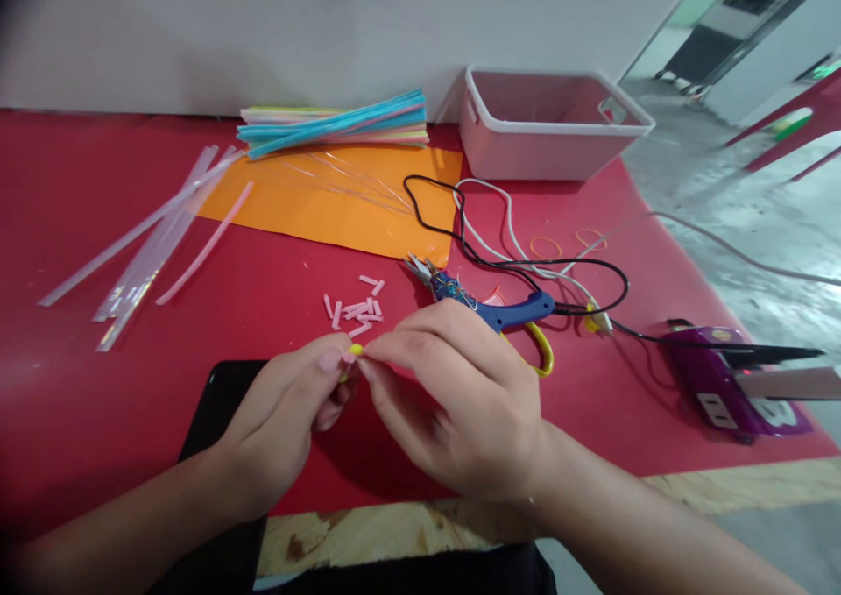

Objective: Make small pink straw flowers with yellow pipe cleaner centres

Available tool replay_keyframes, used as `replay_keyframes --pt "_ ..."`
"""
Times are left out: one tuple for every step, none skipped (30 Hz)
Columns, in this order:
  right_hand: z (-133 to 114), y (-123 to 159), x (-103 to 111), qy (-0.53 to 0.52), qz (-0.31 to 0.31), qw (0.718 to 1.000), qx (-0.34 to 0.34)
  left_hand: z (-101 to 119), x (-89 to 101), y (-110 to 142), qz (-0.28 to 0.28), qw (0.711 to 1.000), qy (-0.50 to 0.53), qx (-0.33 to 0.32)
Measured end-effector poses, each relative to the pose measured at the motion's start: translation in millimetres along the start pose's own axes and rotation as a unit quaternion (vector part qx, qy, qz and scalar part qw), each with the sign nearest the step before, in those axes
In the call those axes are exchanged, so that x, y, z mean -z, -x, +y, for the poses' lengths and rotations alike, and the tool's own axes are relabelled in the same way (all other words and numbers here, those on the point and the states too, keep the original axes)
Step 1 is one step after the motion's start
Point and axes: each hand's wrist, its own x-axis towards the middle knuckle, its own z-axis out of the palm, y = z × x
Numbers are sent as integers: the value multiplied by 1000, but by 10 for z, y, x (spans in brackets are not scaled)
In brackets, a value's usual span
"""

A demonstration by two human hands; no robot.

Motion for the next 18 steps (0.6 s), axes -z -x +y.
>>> replay_keyframes --pt "0 3 -5 -1 0 1000 2 -5 -3 -5 -2 1000 2 3" --pt "-1 7 -9 -1 -1 1000 3 -12 -6 -11 -2 1000 3 3" --pt "-2 12 -15 0 -1 1000 3 -18 -9 -16 -1 1000 2 0" --pt "-5 16 -19 1 0 1000 -1 -25 -11 -22 1 1000 -1 -6" --pt "-8 21 -24 2 0 1000 -6 -32 -12 -27 2 1000 -5 -14" --pt "-12 24 -27 3 0 1000 -13 -38 -12 -31 1 1000 -9 -22" --pt "-17 27 -29 2 -1 1000 -21 -43 -12 -33 -1 1000 -13 -28" --pt "-22 29 -30 -1 -2 1000 -28 -48 -11 -32 -3 999 -15 -30" --pt "-27 29 -29 -4 -2 999 -34 -50 -11 -29 -5 999 -14 -28" --pt "-32 28 -27 -7 -3 999 -37 -52 -11 -23 -4 1000 -8 -22" --pt "-36 25 -25 -9 -3 999 -42 -52 -12 -16 2 1000 3 -15" --pt "-39 21 -24 -12 -3 999 -51 -50 -15 -7 10 1000 19 -8" --pt "-39 17 -22 -15 -1 998 -63 -48 -19 2 20 999 37 -6" --pt "-38 12 -22 -19 1 997 -76 -45 -24 9 30 998 51 -6" --pt "-34 7 -22 -23 2 996 -90 -42 -29 13 41 997 60 -10" --pt "-29 2 -22 -27 4 995 -101 -39 -34 13 52 997 60 -16" --pt "-23 -1 -21 -30 6 994 -108 -37 -38 10 60 997 51 -17" --pt "-16 -2 -20 -30 6 994 -109 -34 -40 2 68 997 40 -17"
